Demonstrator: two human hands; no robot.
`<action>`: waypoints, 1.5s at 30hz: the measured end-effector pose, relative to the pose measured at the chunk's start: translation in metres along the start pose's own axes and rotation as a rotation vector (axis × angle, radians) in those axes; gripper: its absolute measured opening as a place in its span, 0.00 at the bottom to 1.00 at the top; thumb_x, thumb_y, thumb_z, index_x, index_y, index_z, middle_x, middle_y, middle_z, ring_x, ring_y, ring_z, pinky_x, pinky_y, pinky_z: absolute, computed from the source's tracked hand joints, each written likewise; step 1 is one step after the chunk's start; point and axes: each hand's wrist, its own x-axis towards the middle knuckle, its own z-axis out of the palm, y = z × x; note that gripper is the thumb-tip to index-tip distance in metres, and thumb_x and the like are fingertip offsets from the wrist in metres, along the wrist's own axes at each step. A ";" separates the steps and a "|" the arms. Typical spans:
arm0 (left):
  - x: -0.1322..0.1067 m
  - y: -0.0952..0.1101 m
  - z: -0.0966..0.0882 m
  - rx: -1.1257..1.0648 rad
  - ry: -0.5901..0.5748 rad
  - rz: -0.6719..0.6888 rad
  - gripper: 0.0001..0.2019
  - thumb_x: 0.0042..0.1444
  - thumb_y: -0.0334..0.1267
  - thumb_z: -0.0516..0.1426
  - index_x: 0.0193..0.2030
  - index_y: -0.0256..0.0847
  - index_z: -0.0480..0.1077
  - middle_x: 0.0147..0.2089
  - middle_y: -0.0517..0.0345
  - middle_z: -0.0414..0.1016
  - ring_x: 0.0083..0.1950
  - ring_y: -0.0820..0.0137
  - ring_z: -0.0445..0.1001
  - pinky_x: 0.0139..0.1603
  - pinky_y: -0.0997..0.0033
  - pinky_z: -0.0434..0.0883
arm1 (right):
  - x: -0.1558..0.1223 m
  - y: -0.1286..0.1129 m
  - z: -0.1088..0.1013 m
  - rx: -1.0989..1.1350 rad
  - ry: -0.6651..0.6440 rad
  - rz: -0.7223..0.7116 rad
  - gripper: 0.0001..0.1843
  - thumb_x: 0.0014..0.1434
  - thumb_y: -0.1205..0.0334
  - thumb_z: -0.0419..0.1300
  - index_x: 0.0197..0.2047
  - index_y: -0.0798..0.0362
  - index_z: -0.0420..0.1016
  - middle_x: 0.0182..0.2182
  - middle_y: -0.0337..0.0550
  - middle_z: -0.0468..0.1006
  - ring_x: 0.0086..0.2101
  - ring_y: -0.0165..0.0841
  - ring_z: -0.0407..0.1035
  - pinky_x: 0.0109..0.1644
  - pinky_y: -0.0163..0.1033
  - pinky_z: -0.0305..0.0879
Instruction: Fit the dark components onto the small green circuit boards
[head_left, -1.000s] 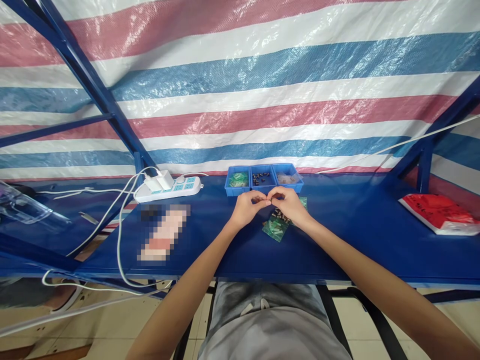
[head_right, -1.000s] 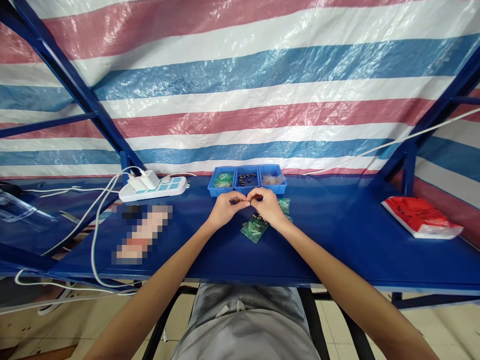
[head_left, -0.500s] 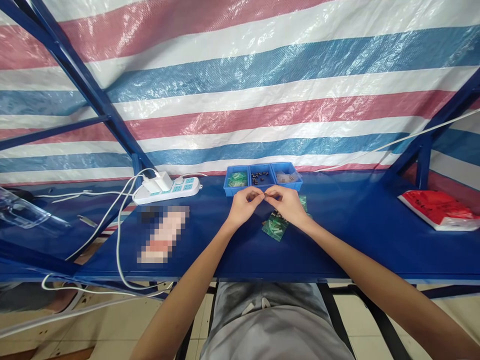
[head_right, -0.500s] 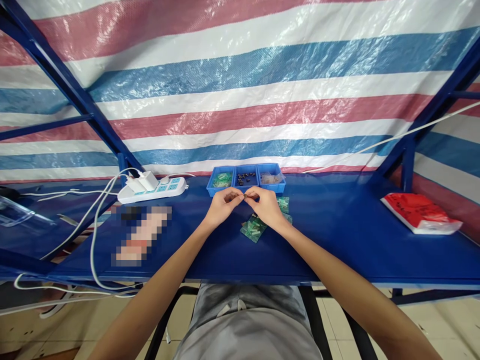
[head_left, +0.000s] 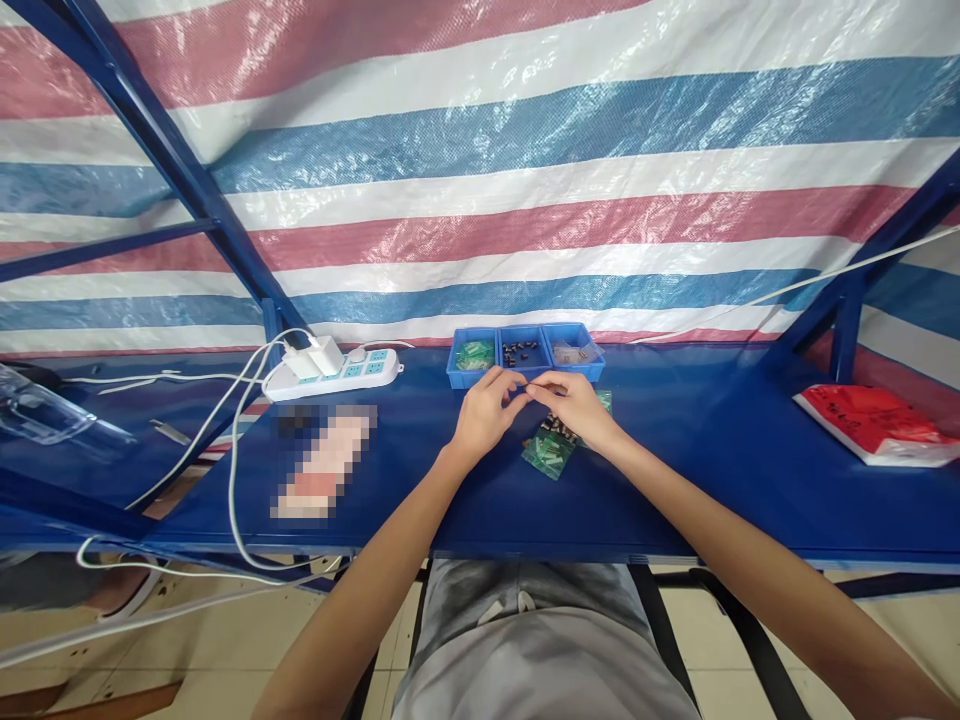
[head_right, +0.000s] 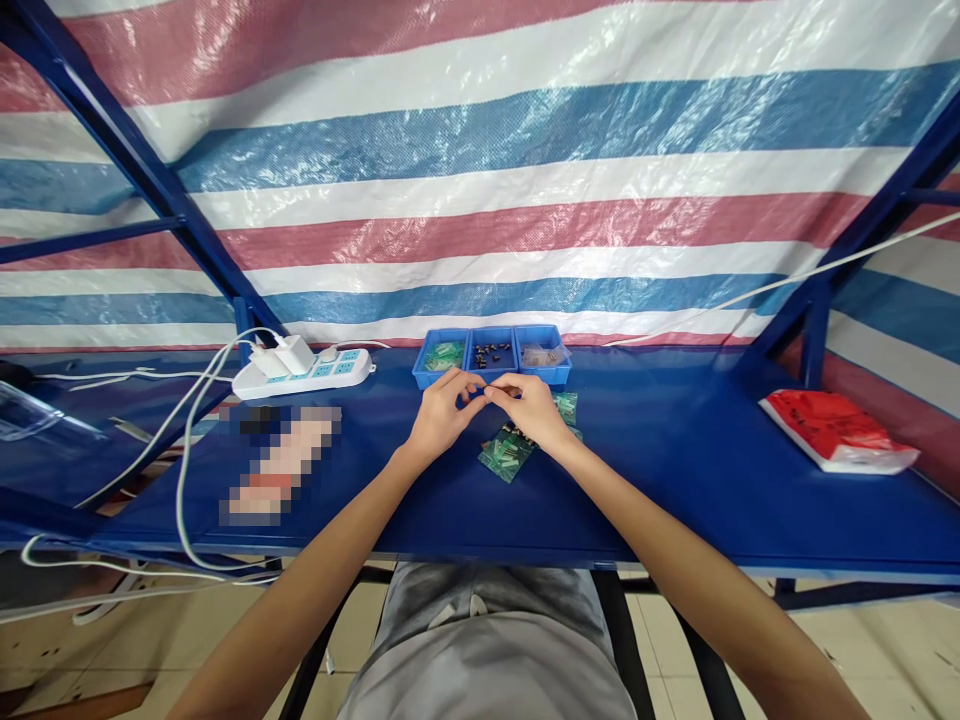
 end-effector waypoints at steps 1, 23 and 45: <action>0.000 0.000 0.000 0.003 -0.002 -0.001 0.10 0.66 0.44 0.57 0.48 0.42 0.73 0.42 0.56 0.72 0.34 0.73 0.70 0.41 0.72 0.71 | 0.000 -0.001 0.000 -0.012 0.000 0.005 0.14 0.61 0.50 0.59 0.32 0.50 0.78 0.32 0.42 0.80 0.32 0.37 0.71 0.36 0.40 0.65; 0.001 0.003 0.001 -0.106 0.046 -0.059 0.09 0.67 0.39 0.54 0.49 0.43 0.74 0.48 0.55 0.80 0.43 0.69 0.78 0.45 0.71 0.73 | -0.003 -0.001 0.005 -0.291 -0.021 -0.177 0.10 0.64 0.62 0.54 0.34 0.50 0.75 0.31 0.40 0.78 0.29 0.34 0.69 0.34 0.38 0.61; 0.000 0.007 0.002 -0.001 0.101 0.035 0.09 0.62 0.37 0.61 0.48 0.43 0.72 0.46 0.57 0.75 0.40 0.72 0.75 0.37 0.75 0.71 | 0.000 -0.004 0.001 0.034 0.018 -0.034 0.14 0.61 0.51 0.61 0.34 0.52 0.79 0.31 0.42 0.80 0.32 0.37 0.70 0.36 0.39 0.65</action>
